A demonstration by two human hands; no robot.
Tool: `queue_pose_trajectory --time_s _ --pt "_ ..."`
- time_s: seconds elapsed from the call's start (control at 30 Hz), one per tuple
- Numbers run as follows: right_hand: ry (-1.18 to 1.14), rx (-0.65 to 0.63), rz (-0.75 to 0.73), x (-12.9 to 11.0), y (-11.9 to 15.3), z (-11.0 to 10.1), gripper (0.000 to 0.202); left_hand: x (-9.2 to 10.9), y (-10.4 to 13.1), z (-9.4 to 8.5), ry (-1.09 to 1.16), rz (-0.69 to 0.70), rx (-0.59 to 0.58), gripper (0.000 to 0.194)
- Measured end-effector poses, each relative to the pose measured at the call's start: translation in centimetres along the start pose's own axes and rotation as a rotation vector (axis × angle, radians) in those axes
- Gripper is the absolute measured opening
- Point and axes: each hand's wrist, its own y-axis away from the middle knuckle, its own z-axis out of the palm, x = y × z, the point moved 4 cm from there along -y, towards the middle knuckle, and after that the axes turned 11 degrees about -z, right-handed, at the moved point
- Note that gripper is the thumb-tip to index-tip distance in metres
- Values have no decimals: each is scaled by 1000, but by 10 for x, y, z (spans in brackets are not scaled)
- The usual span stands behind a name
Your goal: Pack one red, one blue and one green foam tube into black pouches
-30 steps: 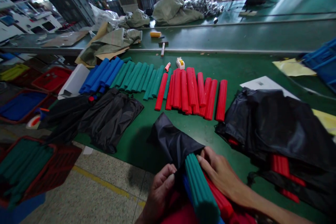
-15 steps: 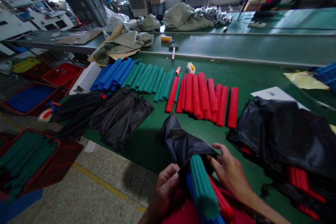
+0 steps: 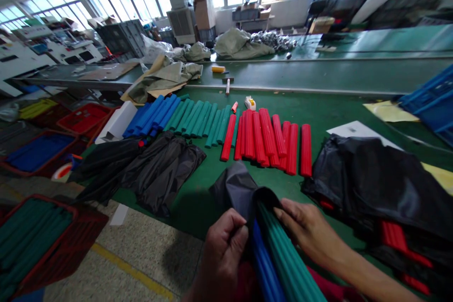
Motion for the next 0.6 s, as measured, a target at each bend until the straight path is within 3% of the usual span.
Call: queue_pose_trajectory --time_s 0.07,0.13,0.3,0.37,0.47,0.6 --pt "-7 -34 33 -4 5 -4 37 8 4 0 -5 -53 34 32" --pt "-60 -70 79 -2 14 -5 35 4 5 -1 84 -165 26 33" --pt "-565 -140 273 -3 26 2 30 -12 -6 1 177 -261 -66 42" --pt "-627 -66 327 -6 23 -2 29 -11 -15 2 135 -240 -75 45" --pt "-613 11 220 -14 13 -14 29 2 -26 4 93 -137 -76 49" --pt "-572 -3 184 -24 10 -32 30 27 -33 10 107 -44 -89 51"
